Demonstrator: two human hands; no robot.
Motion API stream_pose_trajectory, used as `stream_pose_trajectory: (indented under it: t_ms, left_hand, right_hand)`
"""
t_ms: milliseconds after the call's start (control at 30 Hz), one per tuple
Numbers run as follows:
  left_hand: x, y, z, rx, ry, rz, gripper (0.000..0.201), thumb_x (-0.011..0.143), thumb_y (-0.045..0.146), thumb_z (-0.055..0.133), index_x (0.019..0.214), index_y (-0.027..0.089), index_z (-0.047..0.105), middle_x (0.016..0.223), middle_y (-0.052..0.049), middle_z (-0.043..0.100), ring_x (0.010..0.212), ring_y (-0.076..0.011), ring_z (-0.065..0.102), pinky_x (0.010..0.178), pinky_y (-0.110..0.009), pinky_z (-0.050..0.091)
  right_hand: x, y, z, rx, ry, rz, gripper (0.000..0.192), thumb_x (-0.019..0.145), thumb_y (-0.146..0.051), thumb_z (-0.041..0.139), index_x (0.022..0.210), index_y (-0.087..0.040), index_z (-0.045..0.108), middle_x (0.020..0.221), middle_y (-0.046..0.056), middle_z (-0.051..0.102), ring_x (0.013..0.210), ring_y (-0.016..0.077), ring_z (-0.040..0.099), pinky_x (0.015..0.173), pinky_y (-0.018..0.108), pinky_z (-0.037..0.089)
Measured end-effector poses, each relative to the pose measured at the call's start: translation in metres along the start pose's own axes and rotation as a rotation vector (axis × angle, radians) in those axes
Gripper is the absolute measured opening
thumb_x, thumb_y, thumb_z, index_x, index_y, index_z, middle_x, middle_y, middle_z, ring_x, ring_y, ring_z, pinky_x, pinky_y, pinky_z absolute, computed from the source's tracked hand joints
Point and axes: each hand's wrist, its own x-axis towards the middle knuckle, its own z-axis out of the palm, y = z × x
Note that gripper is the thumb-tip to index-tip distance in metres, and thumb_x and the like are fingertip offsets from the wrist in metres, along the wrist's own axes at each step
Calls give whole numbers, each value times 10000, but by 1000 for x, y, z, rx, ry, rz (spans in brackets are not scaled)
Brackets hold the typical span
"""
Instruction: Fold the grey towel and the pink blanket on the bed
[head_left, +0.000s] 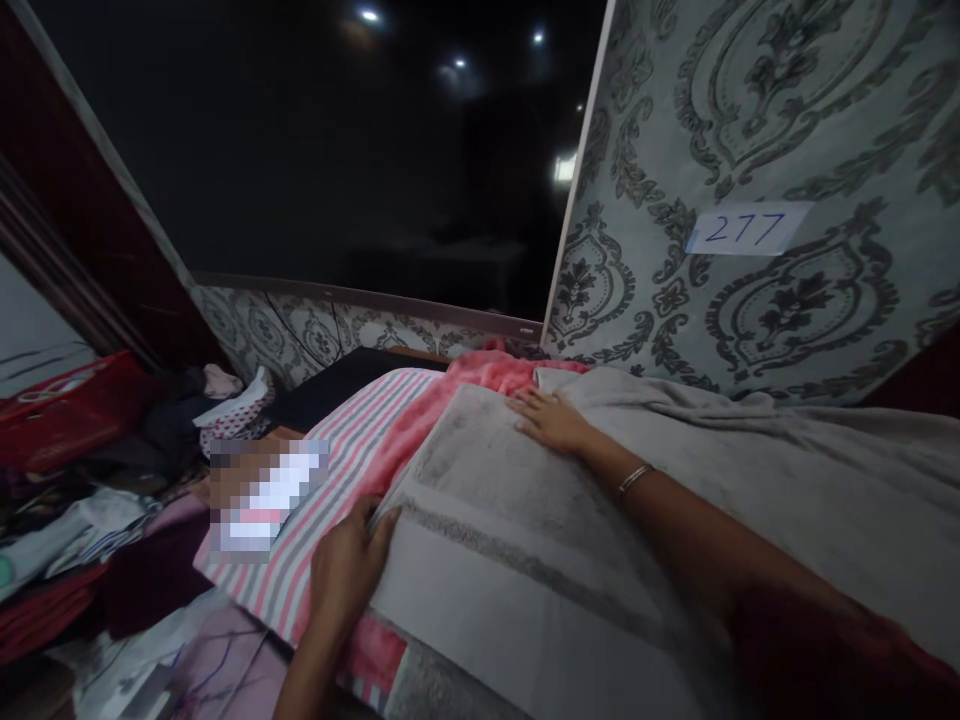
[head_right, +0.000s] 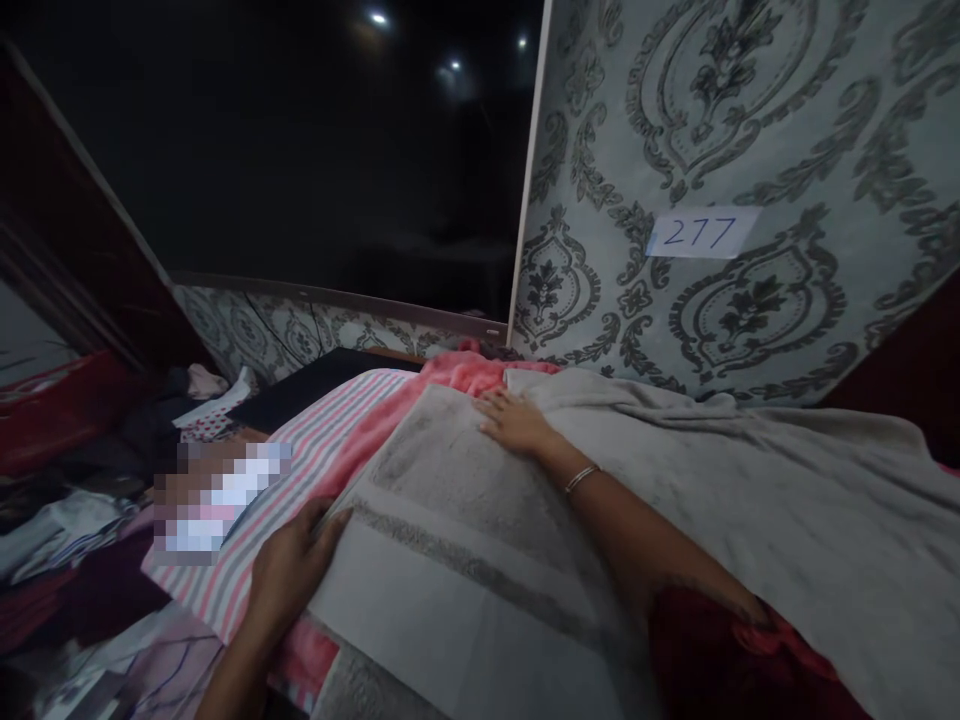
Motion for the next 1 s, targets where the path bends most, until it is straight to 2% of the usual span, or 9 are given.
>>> stream_pose_trajectory:
  t_ms: [67,167,233,300,367,600,700,833,1000]
  left_hand:
    - [-1,1,0,-7,-8,-14,315,959,447,468,1089,248,674,977,-42,780,942,-266,718,729,-309,440]
    - [-3,2,0,0,-20,-28,315,964,455,463,1088,251,668,947,-35,774,929,-267,717,730,-308,435]
    - [-4,2,0,7,-20,-32,316,964,458,465,1097,253,666,935,-32,771,923,-266,717,730,-305,432]
    - [-5,2,2,15,-23,-38,319,966,453,466,1113,252,666,932,-33,772,914,-263,719,723,-301,430]
    - [-5,1,2,27,-26,-39,320,968,446,466,1121,250,667,926,-36,774,907,-261,722,713,-298,429]
    - [-4,2,0,25,-33,-50,312,960,447,469,1103,259,673,932,-26,779,920,-267,720,725,-306,432]
    - [-3,3,-1,-2,-25,-49,304,955,440,472,1084,257,678,939,-26,780,920,-262,717,725,-307,429]
    - [0,3,-1,-5,-19,-42,337,942,457,460,1086,251,686,959,-39,785,909,-266,714,715,-309,433]
    - [6,3,-3,43,1,-55,419,909,518,445,1107,247,696,964,-66,781,924,-304,709,717,-329,451]
  right_hand:
    - [8,12,-6,-32,45,157,534,1042,-412,322,1539,-255,439,1629,115,339,1520,335,238,1163,687,185]
    - [5,-20,-2,-35,217,155,547,1035,-367,351,1527,-149,452,1622,182,327,1523,343,216,1192,623,179]
    - [-3,-63,10,19,254,-117,578,1037,-411,375,1557,-160,409,1634,163,311,1532,314,194,1225,546,150]
    - [-9,-101,21,94,144,-489,604,1042,-497,369,1594,-254,336,1653,94,293,1541,274,177,1242,526,103]
    - [-4,-120,28,155,27,-659,636,1036,-581,351,1610,-319,276,1672,46,248,1550,258,151,1245,538,69]
    - [65,-57,8,40,-76,-69,652,1046,-528,326,1627,-249,225,1687,69,163,1556,278,117,1237,577,74]
    - [70,-43,-3,2,-49,91,638,1042,-481,359,1621,-238,252,1681,92,183,1556,299,109,1224,611,79]
    - [9,-55,-1,34,92,-42,655,1037,-498,378,1628,-253,236,1688,117,131,1555,335,88,1215,612,112]
    - [-104,-54,15,132,0,-425,686,1011,-662,340,1617,-361,225,1694,32,142,1562,287,58,1229,579,53]
